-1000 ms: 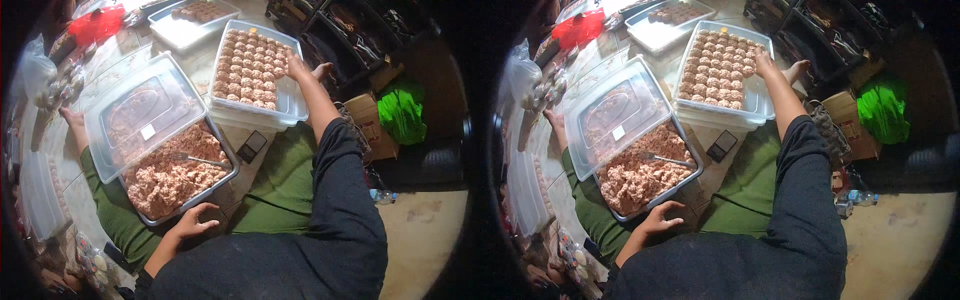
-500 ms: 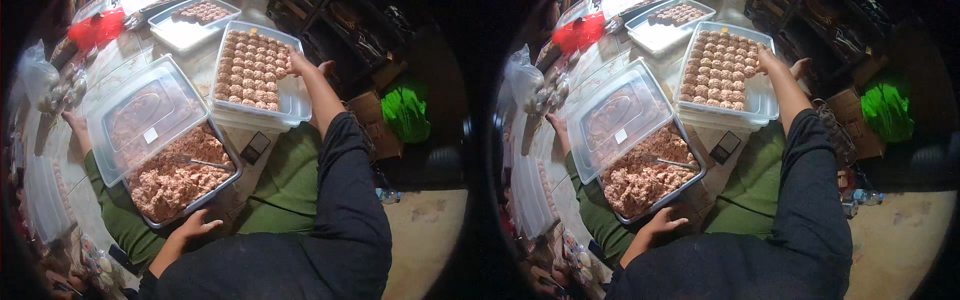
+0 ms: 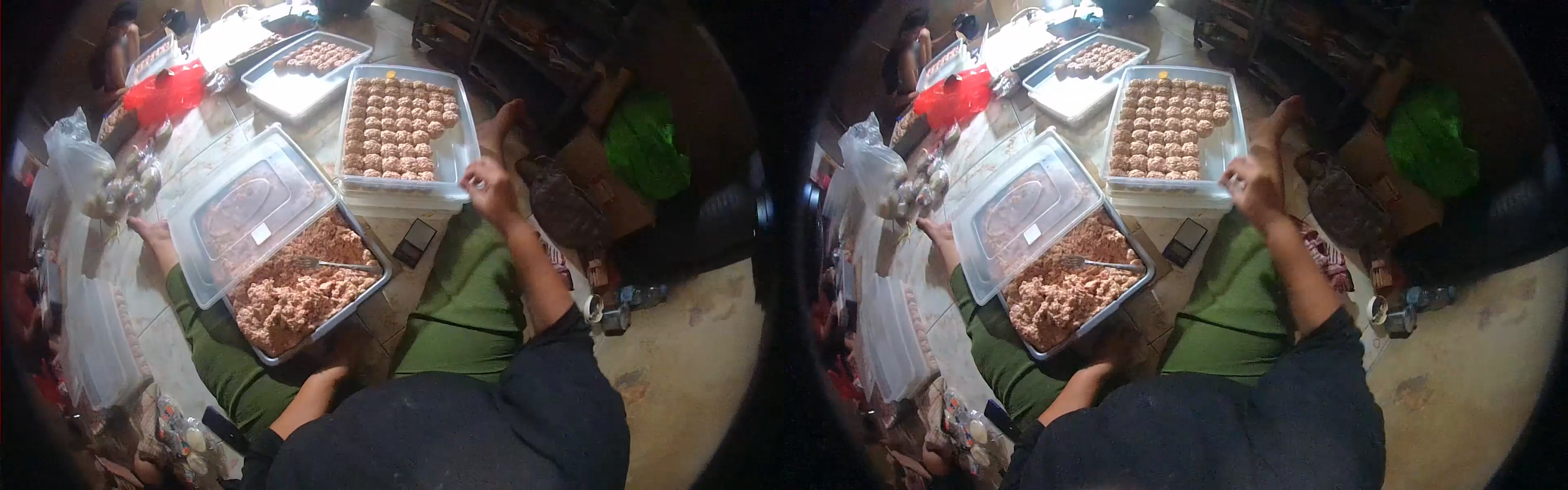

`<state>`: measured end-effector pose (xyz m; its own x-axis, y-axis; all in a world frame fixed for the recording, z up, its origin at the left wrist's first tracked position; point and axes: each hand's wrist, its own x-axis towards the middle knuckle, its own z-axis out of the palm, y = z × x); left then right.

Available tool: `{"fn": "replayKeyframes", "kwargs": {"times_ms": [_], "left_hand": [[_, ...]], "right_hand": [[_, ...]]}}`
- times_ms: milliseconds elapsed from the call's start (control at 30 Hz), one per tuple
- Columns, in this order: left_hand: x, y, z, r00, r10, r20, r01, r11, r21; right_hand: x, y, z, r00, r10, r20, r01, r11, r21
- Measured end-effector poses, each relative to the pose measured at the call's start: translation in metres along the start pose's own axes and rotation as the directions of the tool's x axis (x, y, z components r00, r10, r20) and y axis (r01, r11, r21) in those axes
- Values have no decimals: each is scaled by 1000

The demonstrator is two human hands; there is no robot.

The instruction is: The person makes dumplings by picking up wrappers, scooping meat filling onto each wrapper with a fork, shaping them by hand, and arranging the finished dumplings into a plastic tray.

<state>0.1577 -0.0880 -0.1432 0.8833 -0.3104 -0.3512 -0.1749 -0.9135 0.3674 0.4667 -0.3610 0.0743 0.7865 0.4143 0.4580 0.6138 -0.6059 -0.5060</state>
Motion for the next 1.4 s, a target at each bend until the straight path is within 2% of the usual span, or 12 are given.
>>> {"fn": "replayKeyframes", "kwargs": {"times_ms": [33,100,167,233,567,700,833,1000,1100,1167,1267,1400], "left_hand": [[0,8,-12,997,-39,71,38,999,23],[14,-22,33,948,-275,162,310,676,-669],[7,-20,29,942,-305,143,305,593,-745],[-9,14,-44,991,-122,-61,99,951,-293],[-44,51,-86,817,-79,-572,-216,876,-430],[-60,58,-105,762,-96,-641,-334,790,-515],[-87,36,-131,690,-475,-547,-405,373,-835],[-130,-41,-164,486,-591,-644,-666,226,-711],[-153,-97,-148,261,-741,-619,-670,322,-669],[-170,-128,-128,161,-630,-760,-177,739,-650],[-182,-174,-86,86,-592,-801,-49,801,-597],[-175,-156,-110,271,-741,-614,-788,196,-584]], "right_hand": [[-21,-6,8,998,-58,-33,59,998,19],[-60,-16,29,992,-60,-109,72,990,117],[-97,-31,46,985,61,-158,-14,958,286],[-114,-36,52,989,75,-131,-34,955,294],[-111,-13,64,979,164,-122,-115,937,329],[-97,-18,55,982,109,-156,-45,930,366],[-33,0,32,935,32,-353,72,958,279],[71,62,63,952,293,-91,-300,952,-63],[113,118,102,816,558,152,-483,802,-352],[128,151,125,758,630,169,-522,741,-422],[135,167,139,772,629,93,-570,750,-336],[140,141,120,757,617,216,-555,781,-287]]}}
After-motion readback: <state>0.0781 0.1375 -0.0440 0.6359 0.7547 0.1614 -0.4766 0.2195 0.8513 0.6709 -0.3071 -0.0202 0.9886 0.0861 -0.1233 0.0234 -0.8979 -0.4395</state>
